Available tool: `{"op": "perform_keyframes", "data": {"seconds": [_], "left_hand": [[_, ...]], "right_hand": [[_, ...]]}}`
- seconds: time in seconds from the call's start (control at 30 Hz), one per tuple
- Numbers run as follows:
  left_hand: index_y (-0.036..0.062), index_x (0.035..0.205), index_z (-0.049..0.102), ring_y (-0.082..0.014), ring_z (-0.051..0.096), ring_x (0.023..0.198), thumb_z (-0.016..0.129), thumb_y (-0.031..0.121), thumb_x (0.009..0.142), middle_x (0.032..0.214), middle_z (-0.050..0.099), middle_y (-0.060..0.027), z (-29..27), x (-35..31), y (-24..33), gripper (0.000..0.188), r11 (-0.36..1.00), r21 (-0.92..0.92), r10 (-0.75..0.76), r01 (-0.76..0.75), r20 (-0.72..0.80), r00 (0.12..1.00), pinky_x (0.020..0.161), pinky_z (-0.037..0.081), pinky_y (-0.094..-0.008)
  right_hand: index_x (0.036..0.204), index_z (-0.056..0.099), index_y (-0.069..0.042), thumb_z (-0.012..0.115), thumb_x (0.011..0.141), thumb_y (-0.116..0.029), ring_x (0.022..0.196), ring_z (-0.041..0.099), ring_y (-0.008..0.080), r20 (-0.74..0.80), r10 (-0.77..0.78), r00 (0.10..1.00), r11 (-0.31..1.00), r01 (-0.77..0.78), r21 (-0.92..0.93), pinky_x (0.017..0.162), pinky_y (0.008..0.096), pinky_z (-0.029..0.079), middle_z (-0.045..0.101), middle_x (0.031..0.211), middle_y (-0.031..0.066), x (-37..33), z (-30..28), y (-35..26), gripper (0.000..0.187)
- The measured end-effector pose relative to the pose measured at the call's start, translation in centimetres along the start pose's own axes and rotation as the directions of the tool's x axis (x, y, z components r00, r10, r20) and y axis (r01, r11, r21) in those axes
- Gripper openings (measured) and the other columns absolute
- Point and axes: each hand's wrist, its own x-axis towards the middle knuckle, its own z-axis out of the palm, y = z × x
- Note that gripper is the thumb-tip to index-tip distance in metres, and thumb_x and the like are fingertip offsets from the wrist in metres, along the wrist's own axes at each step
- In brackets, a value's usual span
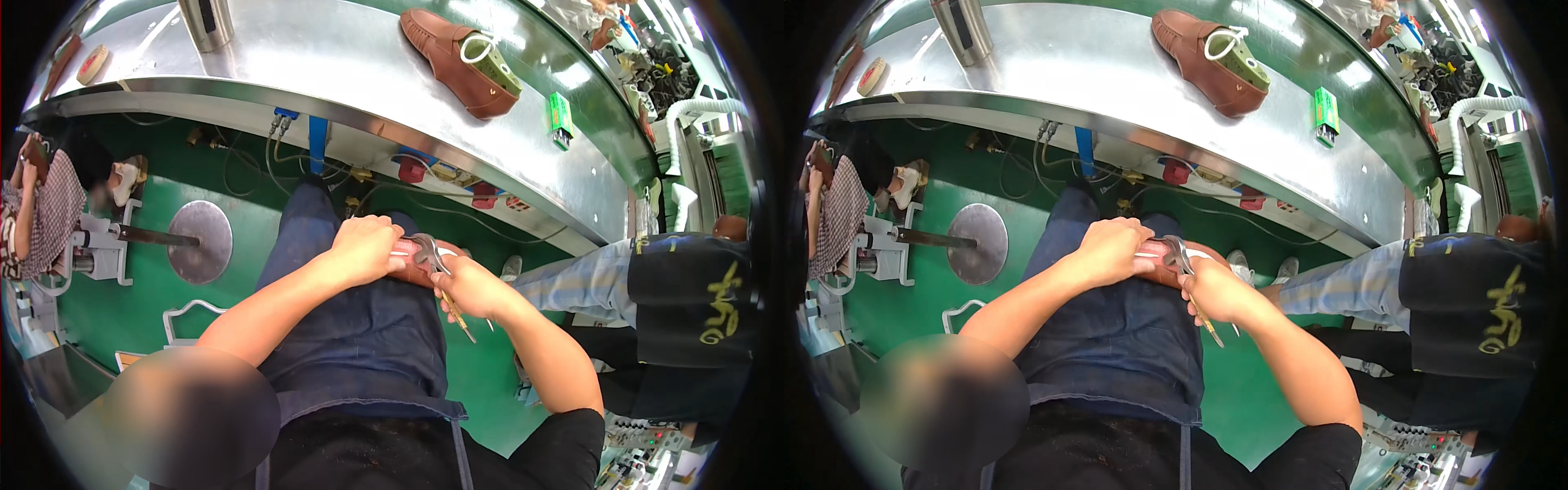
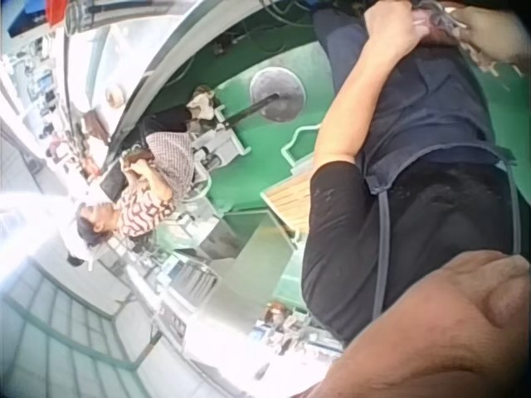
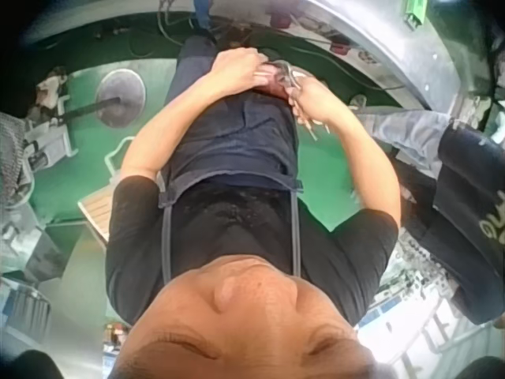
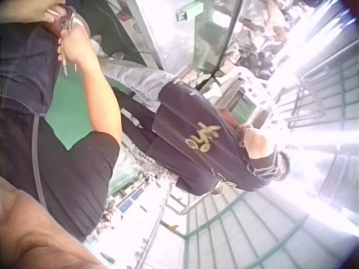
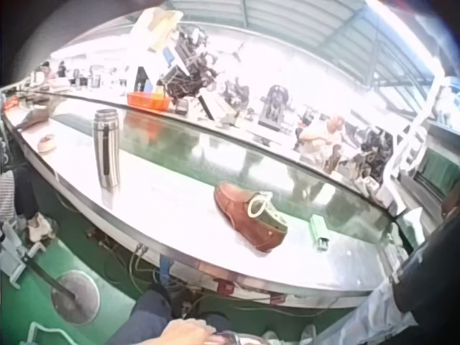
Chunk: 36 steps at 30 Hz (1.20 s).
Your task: Applying glue and components to a shoe sole using various tools in a manufacturing setting.
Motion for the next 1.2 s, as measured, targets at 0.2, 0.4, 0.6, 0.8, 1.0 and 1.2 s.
{"op": "perform_keyframes", "data": {"seconds": [0.2, 0.4, 0.6, 0.8, 1.0, 1.2], "left_hand": [[-0.0005, 0.135, 0.06, -0.0321, 0.065, 0.117, 0.093, 0.021, 0.069, 0.123, 0.067, -0.0132, 0.8, -1.2, 2.1, 0.077, 0.977, 0.185, 0.111, -0.11, 0.005, 0.994, 0.097, 0.051, -0.0452], [-0.0017, 0.137, 0.058, -0.0328, 0.064, 0.122, 0.091, 0.021, 0.071, 0.129, 0.067, -0.0159, 1.9, -1.3, 1.8, 0.077, 0.976, 0.18, 0.136, -0.121, -0.076, 0.988, 0.104, 0.049, -0.0453], [-0.0056, 0.137, 0.061, -0.0327, 0.063, 0.117, 0.077, 0.023, 0.083, 0.125, 0.066, -0.0167, 3.6, -1.9, 0.9, 0.063, 0.905, 0.372, 0.278, -0.207, -0.147, 0.949, 0.102, 0.049, -0.044], [-0.008, 0.136, 0.064, -0.0351, 0.062, 0.122, 0.075, 0.024, 0.08, 0.137, 0.065, -0.0217, 4.0, -2.1, 0.9, 0.065, 0.84, 0.495, 0.348, -0.221, -0.181, 0.92, 0.106, 0.048, -0.0456], [-0.0093, 0.129, 0.067, -0.0367, 0.063, 0.121, 0.068, 0.021, 0.083, 0.137, 0.066, -0.0244, 3.8, -2.2, 0.2, 0.055, 0.807, 0.539, 0.402, -0.239, -0.206, 0.892, 0.105, 0.048, -0.0469], [-0.0077, 0.126, 0.068, -0.0372, 0.061, 0.125, 0.073, 0.021, 0.079, 0.137, 0.066, -0.0227, 4.3, -2.3, -0.2, 0.055, 0.829, 0.495, 0.42, -0.259, -0.246, 0.874, 0.108, 0.047, -0.0475]], "right_hand": [[0.109, 0.051, 0.011, 0.051, 0.108, -0.011, 0.071, 0.071, 0.0395, -0.294, -0.351, 0.889, 0.923, 0.275, -0.269, 0.065, 0.0494, 0.056, 0.07, 0.08, 0.0244, 1.2, 3.8, 3.6, 0.022], [0.107, 0.053, 0.009, 0.051, 0.107, -0.01, 0.073, 0.073, 0.0364, -0.331, -0.352, 0.876, 0.909, 0.236, -0.342, 0.067, 0.0483, 0.057, 0.071, 0.082, 0.0224, 1.1, 3.5, 4.1, 0.019], [0.128, 0.054, 0.006, 0.054, 0.102, -0.005, 0.076, 0.074, 0.0271, -0.025, -0.183, 0.983, 0.933, 0.166, -0.319, 0.073, 0.0439, 0.06, 0.073, 0.096, 0.0183, -1.6, -0.5, 1.8, 0.028], [0.164, 0.032, -0.006, 0.055, 0.097, 0.004, 0.1, 0.068, 0.0513, -0.405, -0.822, 0.401, 0.569, 0.544, -0.617, 0.088, 0.0558, 0.054, 0.07, 0.109, 0.0321, 1.9, 2.7, 3.3, 0.072], [0.165, 0.032, -0.008, 0.052, 0.09, 0.011, 0.091, 0.071, 0.049, -0.409, -0.839, 0.359, 0.544, 0.53, -0.65, 0.083, 0.0553, 0.056, 0.07, 0.1, 0.0317, 3.2, 3.0, 3.0, 0.08], [0.164, 0.033, -0.007, 0.053, 0.092, 0.009, 0.088, 0.072, 0.0457, -0.402, -0.718, 0.569, 0.664, 0.385, -0.641, 0.08, 0.0526, 0.057, 0.069, 0.097, 0.0303, 3.7, 4.2, 3.7, 0.077]]}}
